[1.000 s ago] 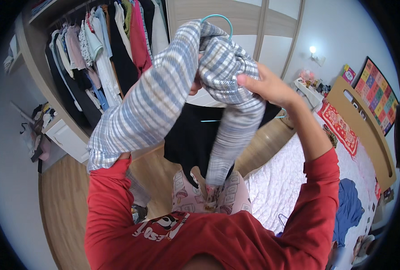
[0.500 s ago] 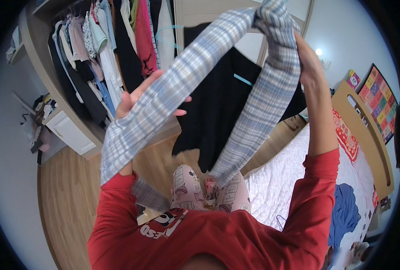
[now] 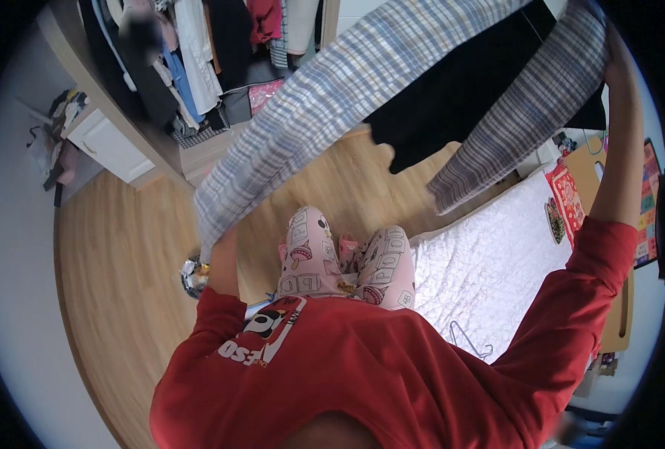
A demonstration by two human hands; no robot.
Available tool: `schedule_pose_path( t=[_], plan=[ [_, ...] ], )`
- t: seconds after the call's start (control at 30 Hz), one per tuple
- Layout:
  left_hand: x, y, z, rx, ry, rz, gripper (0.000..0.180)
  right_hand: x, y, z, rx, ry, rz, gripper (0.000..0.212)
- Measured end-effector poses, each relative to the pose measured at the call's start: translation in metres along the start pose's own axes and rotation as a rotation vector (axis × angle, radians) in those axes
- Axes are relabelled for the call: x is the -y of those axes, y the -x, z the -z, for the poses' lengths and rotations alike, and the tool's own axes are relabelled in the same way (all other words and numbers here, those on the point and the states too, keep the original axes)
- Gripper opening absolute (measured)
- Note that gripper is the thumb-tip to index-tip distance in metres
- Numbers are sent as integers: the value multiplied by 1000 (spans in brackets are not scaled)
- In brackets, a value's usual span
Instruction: The person hangs a black top and a light blue top on hangers and places them into a closet. They then fold a plaid shirt and place it in the closet. Finally, they hang a purple item with keys attached to a hanger and place it in the closet.
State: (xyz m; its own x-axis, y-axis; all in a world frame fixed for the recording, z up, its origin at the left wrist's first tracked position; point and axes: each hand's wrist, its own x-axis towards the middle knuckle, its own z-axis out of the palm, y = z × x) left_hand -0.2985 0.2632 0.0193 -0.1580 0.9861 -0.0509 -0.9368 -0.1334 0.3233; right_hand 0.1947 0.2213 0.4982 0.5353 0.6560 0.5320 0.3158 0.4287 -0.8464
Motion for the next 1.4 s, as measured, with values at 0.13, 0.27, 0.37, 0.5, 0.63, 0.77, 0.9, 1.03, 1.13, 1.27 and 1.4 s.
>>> schedule_pose_path(
  t=[0.13,0.27,0.37,0.5,0.63,0.77,0.9,1.03,1.13,1.27,1.4],
  plan=[
    [-21,45,38,-266,-372,-151,51,-18,-1,-4,-172,154,-11,66],
    [-43,65,78,296,25,366,53,-26,-6,14,-225,324,57,78],
    [-37,70,68,506,-537,683,48,-36,-27,12,-51,306,97,64],
    [-23,136,-9,154,-381,431,50,-48,-29,23,-5,172,84,48],
    [-31,117,18,445,-464,707,59,-40,-14,36,-101,15,102,33],
    [12,80,21,579,-1213,713,60,-2,64,-10,52,-6,-37,33],
    [99,43,-76,755,-1169,320,60,15,58,5,77,97,-3,54],
    [168,47,-134,905,-1116,189,67,28,58,-19,276,-60,-48,47],
    [215,64,-143,1008,-1171,477,60,30,66,-5,268,-94,-117,41],
    [202,66,-114,912,-914,983,48,13,69,10,94,-32,-93,38],
    [135,22,-80,879,-1057,854,30,-13,62,31,-6,51,-86,40]
  ],
)
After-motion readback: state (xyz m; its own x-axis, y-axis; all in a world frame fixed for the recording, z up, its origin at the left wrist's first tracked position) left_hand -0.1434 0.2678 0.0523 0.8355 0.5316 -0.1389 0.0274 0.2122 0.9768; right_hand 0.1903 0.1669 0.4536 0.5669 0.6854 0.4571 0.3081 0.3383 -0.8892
